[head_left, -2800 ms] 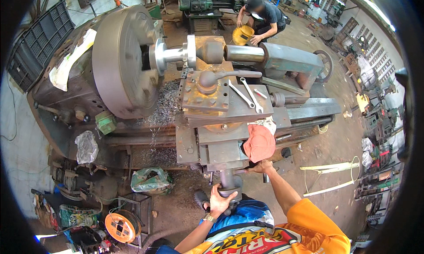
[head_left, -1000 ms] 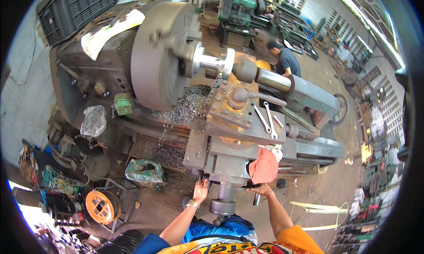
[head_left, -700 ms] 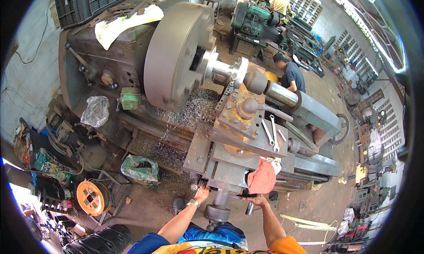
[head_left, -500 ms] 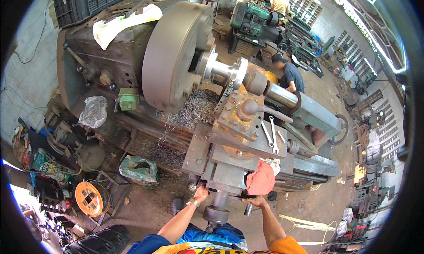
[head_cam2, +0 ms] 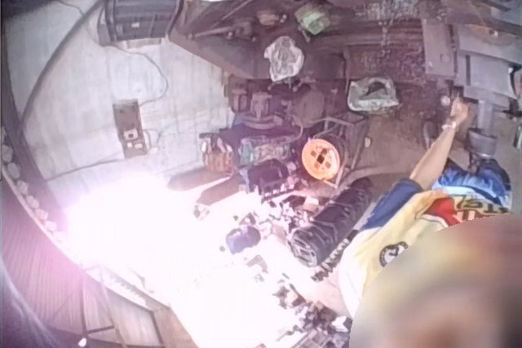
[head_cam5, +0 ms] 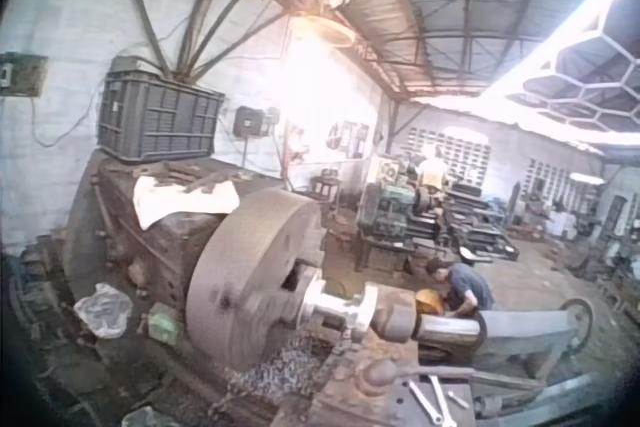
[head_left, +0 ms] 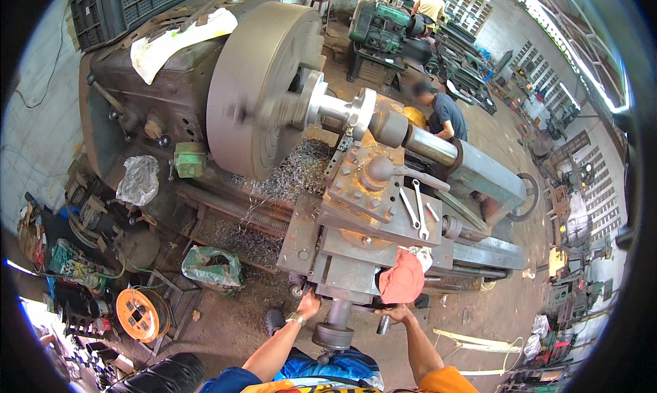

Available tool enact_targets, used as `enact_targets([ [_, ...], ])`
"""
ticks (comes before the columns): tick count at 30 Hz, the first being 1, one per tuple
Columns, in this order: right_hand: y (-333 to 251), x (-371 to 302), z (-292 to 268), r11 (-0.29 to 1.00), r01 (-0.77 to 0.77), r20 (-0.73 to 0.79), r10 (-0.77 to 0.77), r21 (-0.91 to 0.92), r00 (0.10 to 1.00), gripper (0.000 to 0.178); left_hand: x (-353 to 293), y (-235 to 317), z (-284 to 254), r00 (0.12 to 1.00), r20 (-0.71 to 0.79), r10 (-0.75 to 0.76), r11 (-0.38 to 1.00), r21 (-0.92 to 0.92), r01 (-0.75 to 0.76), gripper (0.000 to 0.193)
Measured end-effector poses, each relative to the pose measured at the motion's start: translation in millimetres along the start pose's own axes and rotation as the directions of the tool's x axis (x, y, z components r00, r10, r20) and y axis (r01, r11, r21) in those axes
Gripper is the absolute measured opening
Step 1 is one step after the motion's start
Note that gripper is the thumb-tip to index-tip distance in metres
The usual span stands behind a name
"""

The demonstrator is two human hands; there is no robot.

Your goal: The person operates a metal lathe, turning a cylindrical workpiece while holding and adjusting the machine's control levers. Metal shavings accumulate on the bed as the lathe runs. The person occasionally wipes the lathe with a red cloth.

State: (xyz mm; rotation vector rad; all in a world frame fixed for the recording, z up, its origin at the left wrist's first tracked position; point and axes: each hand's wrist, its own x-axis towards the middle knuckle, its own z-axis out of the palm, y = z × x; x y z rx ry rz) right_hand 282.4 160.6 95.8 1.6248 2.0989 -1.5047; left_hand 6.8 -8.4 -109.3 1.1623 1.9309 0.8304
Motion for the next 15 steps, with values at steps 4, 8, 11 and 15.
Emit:
enact_targets([
  [4,9.7,1.1,1.3,1.0,-0.019,-0.02,0.019,0.0,1.0,0.081,-3.1,-9.3,6.8,0.996,-0.035,0.076,0.995,-0.065,-0.078,0.037],
  [8,7.6,-2.4,-1.5,1.0,0.02,-0.07,-0.019,0.007,0.997,0.071,-0.7,10.1,14.7,0.986,-0.123,-0.112,0.972,-0.221,0.083,0.041],
  [11,3.7,-5.4,-3.8,0.999,-0.018,-0.005,0.018,0.026,1.0,0.068,-6.5,29.9,2.0,0.955,-0.17,-0.243,0.945,-0.265,0.193,0.042],
  [15,-0.4,-7.2,-4.3,0.999,0.007,-0.033,-0.006,0.039,0.999,0.067,-9.4,57.6,-29.4,0.891,-0.06,-0.45,0.891,-0.099,0.443,0.039],
])
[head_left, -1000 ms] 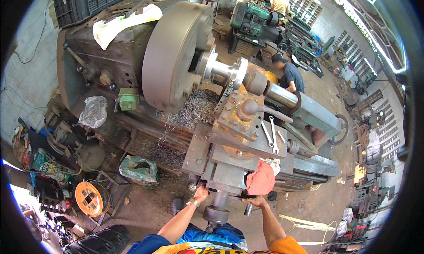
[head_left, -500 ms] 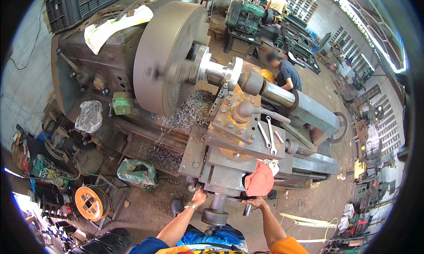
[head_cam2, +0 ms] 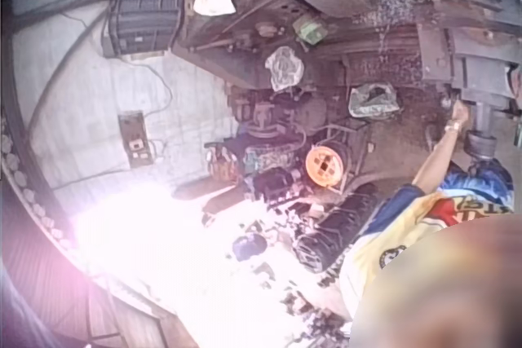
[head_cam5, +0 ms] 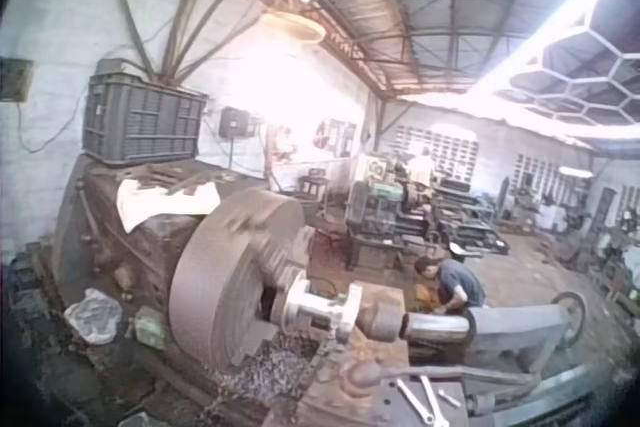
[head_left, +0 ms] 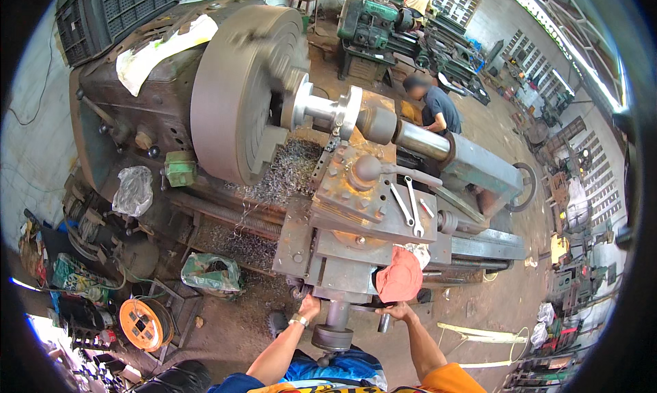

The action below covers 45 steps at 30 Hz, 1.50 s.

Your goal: The person operates a metal lathe, turning a cylindrical workpiece while holding and adjusting the machine's control levers. Metal shavings accumulate on the bed as the lathe runs. The person occasionally wipes the lathe with a red cloth.

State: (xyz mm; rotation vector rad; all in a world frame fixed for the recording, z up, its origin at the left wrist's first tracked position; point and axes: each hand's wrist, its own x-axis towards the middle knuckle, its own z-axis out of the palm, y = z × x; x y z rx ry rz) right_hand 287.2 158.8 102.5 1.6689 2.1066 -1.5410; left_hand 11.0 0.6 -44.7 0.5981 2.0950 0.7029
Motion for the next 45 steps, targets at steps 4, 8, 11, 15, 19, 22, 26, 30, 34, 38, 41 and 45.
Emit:
enact_targets([
  [4,-7.8,-0.2,1.7,0.998,-0.057,0.025,0.057,-0.016,0.998,0.082,-12.9,15.9,-13.2,0.996,-0.051,0.07,0.994,-0.08,-0.074,0.029],
  [8,-16.9,-5.4,0.1,0.999,-0.036,0.012,0.036,-0.03,0.999,0.08,-17.6,15.7,-16.3,0.982,-0.067,0.179,0.974,-0.128,-0.187,0.029],
  [11,-18.1,-5.8,-3.4,0.992,0.011,0.027,-0.008,-0.124,1.0,0.067,-18.7,6.7,-14.3,0.981,-0.081,0.177,0.971,-0.149,-0.187,0.029],
  [15,-4.7,3.9,-1.5,0.993,-0.032,0.062,0.04,-0.117,0.997,0.083,-10.3,-4.0,-3.5,0.979,-0.062,0.196,0.978,-0.053,-0.199,0.03],
  [19,31.3,9.1,-0.4,0.997,-0.049,0.031,0.047,0.057,0.998,0.072,-8.8,-3.1,0.5,0.977,-0.088,0.192,0.98,-0.026,-0.195,0.03],
  [22,70.7,6.0,-10.9,0.96,0.115,-0.099,-0.092,0.254,0.991,0.06,-22.3,8.4,-15.5,0.964,-0.117,0.24,0.916,-0.302,-0.265,0.032],
  [26,115.9,2.5,-3.9,0.708,-0.473,0.037,0.537,0.524,0.843,0.065,-56.5,35.1,-56.4,0.981,-0.075,0.176,0.983,-0.043,-0.18,0.045],
  [30,129.7,0.5,20.7,0.476,-0.508,0.16,0.597,0.718,0.786,0.08,-109.2,65.8,-101.1,0.99,0.074,0.118,0.97,-0.224,-0.099,0.072],
  [34,127.7,2.9,27.0,0.467,-0.521,0.133,0.64,0.715,0.757,0.08,-153.6,101.5,-125.2,0.932,0.336,0.135,0.99,-0.091,-0.111,0.091],
  [38,133.7,2.4,27.8,0.462,-0.513,0.134,0.635,0.723,0.761,0.084,-166.0,123.1,-128.2,0.928,0.323,0.187,0.976,0.049,-0.214,0.104],
  [41,143.4,2.1,27.4,0.465,-0.493,0.16,0.588,0.735,0.793,0.088,-164.9,123.6,-126.8,0.936,0.291,0.197,0.979,-0.01,-0.203,0.109],
  [45,151.5,8.9,27.5,0.454,-0.473,0.217,0.508,0.755,0.834,0.079,-164.8,121.4,-126.9,0.951,0.279,0.132,0.99,0.015,-0.142,0.111],
])
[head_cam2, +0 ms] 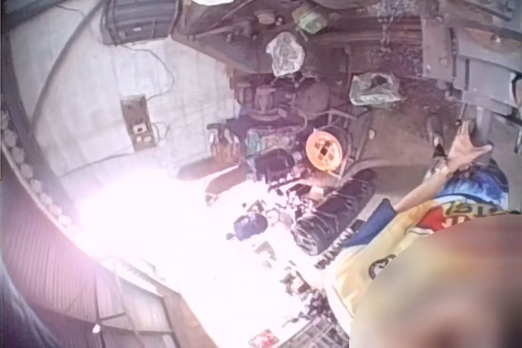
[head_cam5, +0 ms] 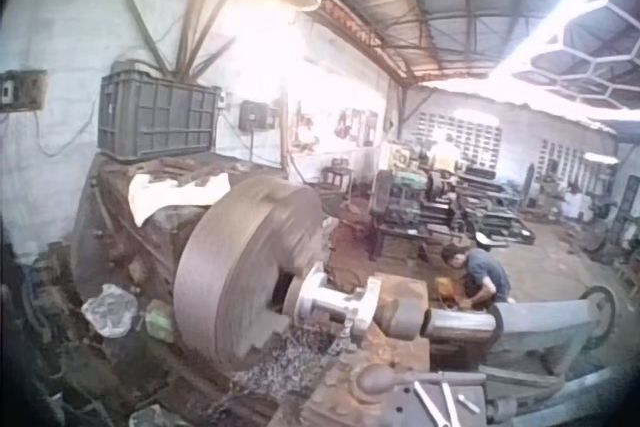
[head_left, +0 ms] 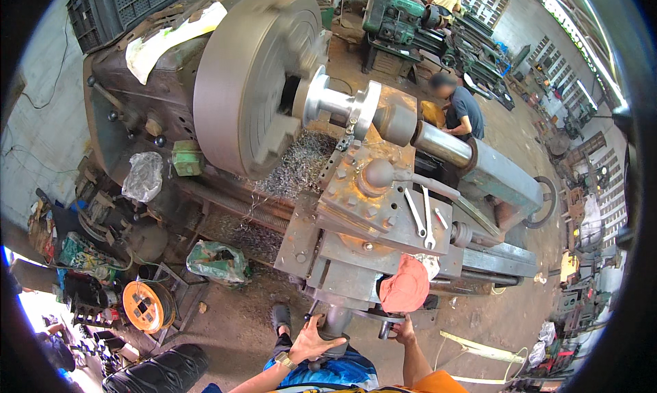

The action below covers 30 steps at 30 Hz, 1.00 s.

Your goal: The person operates a metal lathe, turning a cylindrical workpiece while holding and adjusting the machine's control levers. Metal shavings accumulate on the bed as the lathe runs. The person occasionally wipes the lathe with a red cloth.

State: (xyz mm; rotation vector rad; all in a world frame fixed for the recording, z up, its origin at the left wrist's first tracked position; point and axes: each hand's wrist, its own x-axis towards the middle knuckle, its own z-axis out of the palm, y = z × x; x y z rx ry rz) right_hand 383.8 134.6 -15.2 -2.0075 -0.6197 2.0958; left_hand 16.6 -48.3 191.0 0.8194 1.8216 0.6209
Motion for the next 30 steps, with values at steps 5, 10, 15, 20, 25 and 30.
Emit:
enact_targets([
  [5,4.7,16.1,-1.4,0.997,-0.064,-0.045,0.066,0.054,0.997,0.068,-6.7,4.1,-1.7,0.995,0.038,-0.092,0.996,0.006,0.092,0.116],
  [10,12.5,35.2,-12.6,0.993,-0.092,0.031,0.09,0.074,0.995,0.064,-13.4,-4.0,6.8,1.0,0.021,-0.002,0.999,-0.05,0.003,0.121],
  [15,19.2,41.5,-10.9,0.975,-0.139,0.235,0.097,0.172,0.967,0.07,-10.2,-5.6,18.5,0.997,-0.022,-0.078,0.997,-0.017,0.077,0.115],
  [20,37.1,54.6,0.8,0.917,-0.277,0.231,0.214,0.289,0.949,0.071,-9.6,-2.0,24.3,0.993,-0.086,-0.083,0.997,0.004,0.083,0.107],
  [25,26.5,10.3,-1.2,0.929,-0.121,0.095,0.094,0.348,0.991,0.073,-8.9,-2.3,26.9,0.993,-0.094,-0.068,0.998,-0.011,0.068,0.106],
  [30,39.8,-55.8,67.4,0.963,0.264,0.155,-0.252,-0.062,0.955,0.028,-10.4,4.7,22.4,0.99,-0.104,-0.1,0.993,-0.069,0.093,0.103],
])
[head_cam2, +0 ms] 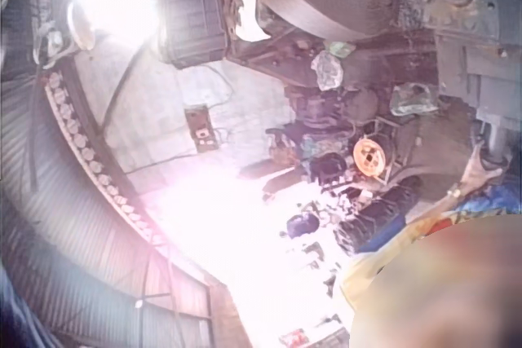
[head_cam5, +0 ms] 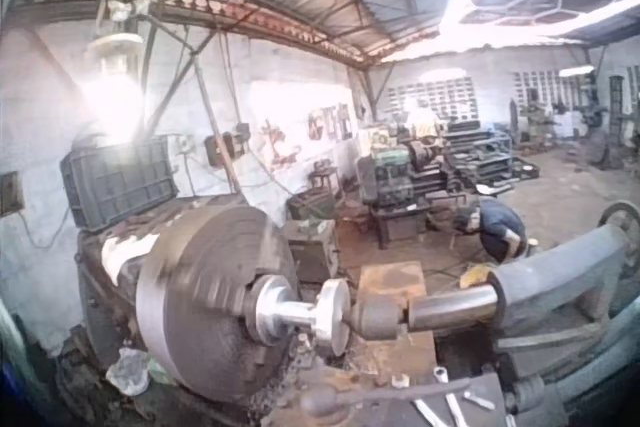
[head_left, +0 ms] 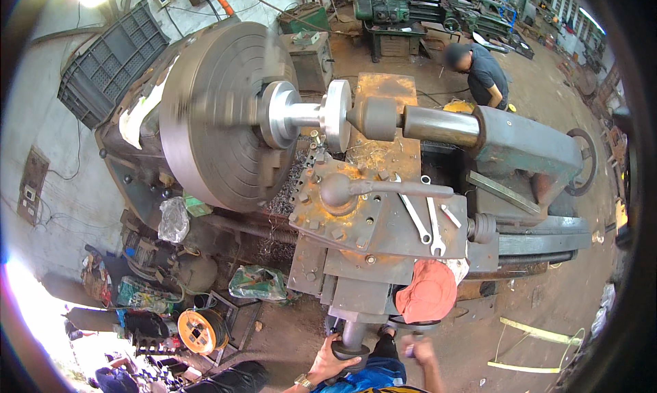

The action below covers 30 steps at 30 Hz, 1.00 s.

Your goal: The person operates a metal lathe, turning a cylindrical workpiece while holding and adjusting the machine's control levers. Metal shavings accumulate on the bed as the lathe runs. The person occasionally wipes the lathe with a red cloth.

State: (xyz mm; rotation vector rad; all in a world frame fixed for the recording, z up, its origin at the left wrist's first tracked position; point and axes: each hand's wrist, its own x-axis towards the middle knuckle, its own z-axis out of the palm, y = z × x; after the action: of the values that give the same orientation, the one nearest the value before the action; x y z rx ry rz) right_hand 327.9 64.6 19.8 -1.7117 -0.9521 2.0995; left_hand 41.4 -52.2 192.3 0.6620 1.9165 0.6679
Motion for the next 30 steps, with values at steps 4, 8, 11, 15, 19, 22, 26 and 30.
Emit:
enact_targets([
  [4,97.4,103.4,78.4,0.985,-0.018,0.215,0.056,-0.171,0.975,0.019,2.8,4.9,-1.4,0.998,-0.03,0.058,0.998,0.005,-0.058,0.102],
  [8,169.6,164.3,-15.0,0.975,0.067,0.054,-0.08,0.211,0.995,0.02,2.3,3.7,-1.7,0.999,-0.039,0.021,0.998,0.052,-0.019,0.103],
  [11,141.4,129.1,-80.6,0.91,0.383,-0.461,-0.412,-0.161,0.786,0.013,1.8,1.7,-1.6,1.0,0.002,0.014,1.0,-0.006,-0.014,0.105],
  [15,58.5,53.6,-74.9,0.874,0.099,-0.381,-0.307,-0.476,0.872,0.018,3.0,-10.4,-3.1,1.0,0.001,0.013,1.0,0.024,-0.013,0.11],
  [19,0.8,13.5,-33.1,0.925,0.053,-0.427,-0.224,-0.376,0.876,0.02,26.9,-55.1,-18.1,0.935,0.335,0.12,0.932,-0.363,0.011,0.119],
  [22,-30.6,-10.9,-23.1,0.892,0.094,-0.404,-0.292,-0.443,0.867,0.072,43.2,-90.8,-14.1,0.834,0.505,0.222,0.789,-0.595,0.151,0.122],
  [26,-57.8,-23.0,-16.6,0.916,0.168,-0.276,-0.279,-0.365,0.92,0.1,37.1,-101.5,1.7,0.887,0.422,0.188,0.774,-0.619,0.131,0.121],
  [30,-62.4,-0.8,2.3,0.934,0.111,-0.334,-0.23,-0.341,0.914,0.093,10.0,-58.7,2.2,0.986,0.155,0.057,0.958,-0.285,-0.01,0.127],
])
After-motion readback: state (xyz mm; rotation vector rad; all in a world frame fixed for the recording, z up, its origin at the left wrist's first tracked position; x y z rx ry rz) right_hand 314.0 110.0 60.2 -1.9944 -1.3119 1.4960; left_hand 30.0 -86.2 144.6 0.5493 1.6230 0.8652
